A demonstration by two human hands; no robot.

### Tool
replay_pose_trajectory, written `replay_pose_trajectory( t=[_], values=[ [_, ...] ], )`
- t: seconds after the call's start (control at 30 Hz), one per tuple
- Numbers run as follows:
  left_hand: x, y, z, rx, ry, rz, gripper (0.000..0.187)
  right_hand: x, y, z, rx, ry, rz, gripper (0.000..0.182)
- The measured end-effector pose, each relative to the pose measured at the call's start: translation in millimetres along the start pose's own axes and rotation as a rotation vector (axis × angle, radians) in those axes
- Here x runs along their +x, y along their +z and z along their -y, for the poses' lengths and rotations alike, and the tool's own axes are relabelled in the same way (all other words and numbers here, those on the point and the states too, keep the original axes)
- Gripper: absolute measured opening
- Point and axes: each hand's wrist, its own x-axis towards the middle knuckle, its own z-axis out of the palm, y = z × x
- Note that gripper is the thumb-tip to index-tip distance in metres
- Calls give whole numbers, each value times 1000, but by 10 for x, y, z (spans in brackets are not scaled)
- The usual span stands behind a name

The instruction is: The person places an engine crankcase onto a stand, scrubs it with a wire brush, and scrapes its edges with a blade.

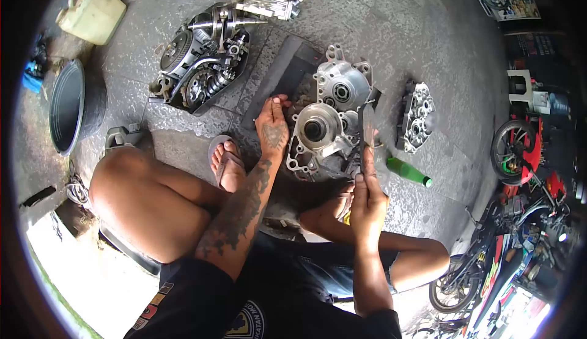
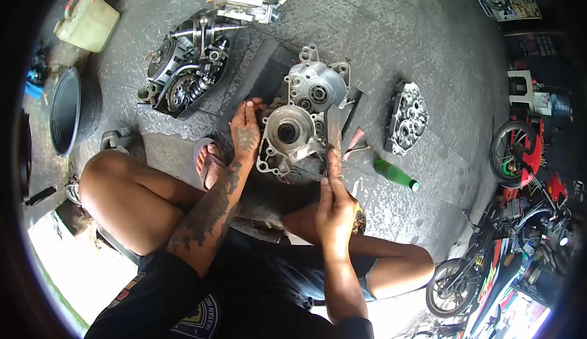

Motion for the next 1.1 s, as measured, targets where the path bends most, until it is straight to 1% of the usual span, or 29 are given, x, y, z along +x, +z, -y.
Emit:
replay_pose_trajectory(
  t=[0.03,0.1,0.13,0.2,0.23,0.3,0.33,0.37,0.4,0.43,0.47,0.5,0.53,0.6,0.63,0.67,0.7,0.77,0.83,0.87,0.9,0.93,0.97,1.0,1.03,1.07,1.1],
  values=[
    [-2,4,41,0,15,6,39,-17,-6,-23,20,103,37,42],
    [-28,-21,-49,0,-7,17,40,168,279,-271,-74,-72,22,44],
    [-30,-5,-93,-11,-18,22,40,311,357,-44,-76,62,93,43],
    [52,-13,-81,40,18,5,39,593,442,-33,-97,-86,41,42],
    [-12,-27,-64,81,38,1,38,593,305,-25,-77,-52,7,42],
    [61,29,-116,45,70,-24,37,553,21,-26,-28,-3,-72,43],
    [62,42,-80,22,43,-31,36,500,-73,-245,-50,-119,-136,43],
    [-11,8,-39,15,-3,-21,35,353,-208,-134,46,12,-61,45],
    [-12,15,-4,-18,25,-18,34,191,-229,-31,-26,198,64,46],
    [1,18,-14,-17,25,-18,34,156,-125,-87,-71,163,86,46],
    [19,16,-28,-24,22,-22,33,191,85,-223,-130,-54,25,46],
    [-13,15,-24,-29,11,-16,32,304,291,-302,-157,-141,-21,47],
    [-6,13,-8,-36,23,-3,34,451,390,-267,-164,-147,-34,47],
    [20,-32,-9,30,33,-3,35,828,295,98,-154,23,31,43],
    [0,-28,-27,77,45,5,37,930,141,203,-185,139,48,41],
    [9,-35,1,123,71,0,37,864,43,49,-160,-41,-90,42],
    [-9,-11,-51,94,34,-30,36,743,-92,15,-61,2,-90,44],
    [-18,11,-88,67,12,-47,36,336,-169,-167,-76,35,-32,47],
    [-66,-7,-61,49,-9,-33,36,165,98,-351,-533,-394,-171,48],
    [-20,13,-73,18,-4,-24,36,276,208,-412,-219,-190,-166,49],
    [-11,-9,-77,43,-21,10,41,514,182,-505,-194,-82,-142,50],
    [13,-30,-46,52,9,5,39,768,154,-555,-171,27,-119,51],
    [-5,-24,-35,50,33,2,38,804,36,-440,-146,59,-97,50],
    [-15,-53,-116,164,49,5,38,835,-83,-325,-122,91,-76,49],
    [2,-26,-66,113,25,-2,37,760,-132,-201,-82,44,-60,46],
    [43,32,-8,59,27,-38,37,609,-134,-194,-45,-119,-91,48],
    [14,39,46,26,10,-50,37,393,-116,-136,-60,-93,-71,53]
  ],
)
